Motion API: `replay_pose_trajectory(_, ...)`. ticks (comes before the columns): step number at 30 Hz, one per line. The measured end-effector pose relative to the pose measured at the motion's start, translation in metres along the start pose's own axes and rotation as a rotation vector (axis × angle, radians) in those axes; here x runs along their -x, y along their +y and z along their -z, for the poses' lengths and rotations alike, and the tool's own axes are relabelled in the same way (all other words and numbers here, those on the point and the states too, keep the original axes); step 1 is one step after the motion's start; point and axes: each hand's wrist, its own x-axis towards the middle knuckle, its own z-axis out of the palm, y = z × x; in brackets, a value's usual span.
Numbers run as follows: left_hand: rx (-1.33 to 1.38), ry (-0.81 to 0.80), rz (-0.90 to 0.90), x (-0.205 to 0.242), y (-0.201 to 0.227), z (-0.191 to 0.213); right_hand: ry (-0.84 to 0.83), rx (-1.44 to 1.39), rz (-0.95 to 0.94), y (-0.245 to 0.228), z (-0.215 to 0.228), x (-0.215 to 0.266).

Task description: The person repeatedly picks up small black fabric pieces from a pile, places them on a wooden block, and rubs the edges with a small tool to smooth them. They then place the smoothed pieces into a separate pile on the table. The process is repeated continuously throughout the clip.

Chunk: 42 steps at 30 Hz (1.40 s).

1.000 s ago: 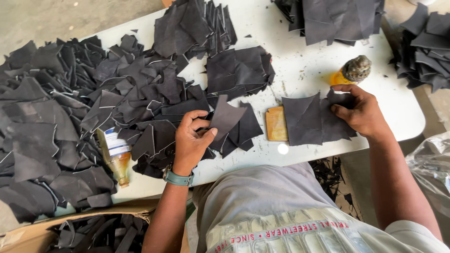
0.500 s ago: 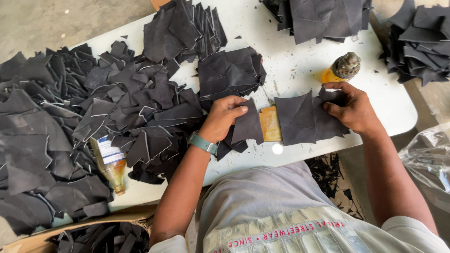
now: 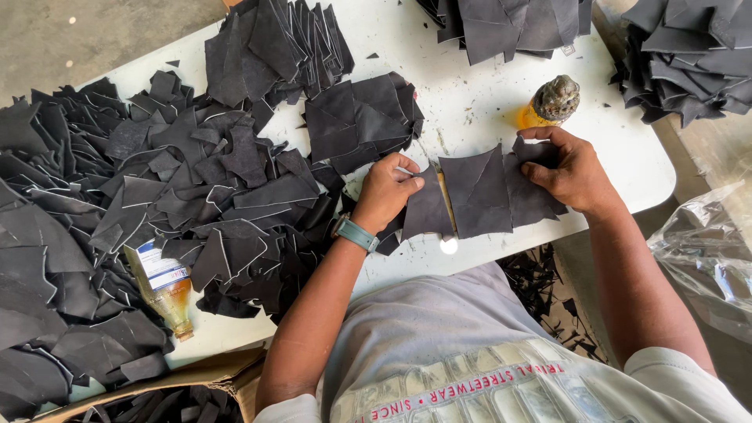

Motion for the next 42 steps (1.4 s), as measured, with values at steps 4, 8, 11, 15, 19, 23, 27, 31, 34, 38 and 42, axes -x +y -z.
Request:
replay_pose_trajectory(4, -0.123, 0.054, -0.147, 0.001, -0.002, -0.009, -0.011, -0.029, 0.010, 0.001, 0.000, -0.001)
replay_pose_trajectory(8, -0.246, 0.078, -0.196, 0.003, 0.005, -0.009, -0.017, -0.039, 0.005, 0.003, 0.000, -0.001)
replay_pose_trajectory(11, -0.279, 0.101, -0.176, 0.003, 0.011, -0.011, -0.020, -0.046, 0.006, 0.004, 0.001, -0.002)
replay_pose_trajectory(15, -0.422, 0.142, -0.259, 0.008, 0.018, -0.009, -0.008, -0.022, -0.006, 0.003, 0.001, -0.002)
replay_pose_trajectory(19, -0.419, 0.076, -0.321, 0.027, 0.018, 0.021, -0.007, -0.040, 0.016, 0.002, -0.001, 0.000)
replay_pose_trajectory(23, -0.432, -0.073, -0.399, 0.037, 0.016, 0.032, 0.004, 0.016, -0.031, -0.002, 0.000, 0.000)
replay_pose_trajectory(27, -0.428, -0.133, -0.531, 0.032, 0.020, 0.024, 0.018, 0.046, -0.021, -0.003, -0.001, 0.000)
replay_pose_trajectory(31, -0.567, -0.242, -0.414, 0.031, 0.025, 0.020, 0.011, 0.024, -0.001, -0.003, -0.001, 0.000)
replay_pose_trajectory(34, -0.552, -0.221, -0.400, 0.033, 0.022, 0.023, 0.009, 0.014, -0.003, 0.000, -0.001, 0.002)
replay_pose_trajectory(38, -0.540, -0.211, -0.387, 0.033, 0.022, 0.023, 0.011, 0.019, 0.006, -0.002, -0.001, 0.001)
replay_pose_trajectory(42, -0.522, -0.223, -0.401, 0.032, 0.025, 0.021, 0.010, 0.029, -0.009, -0.002, -0.001, 0.001)
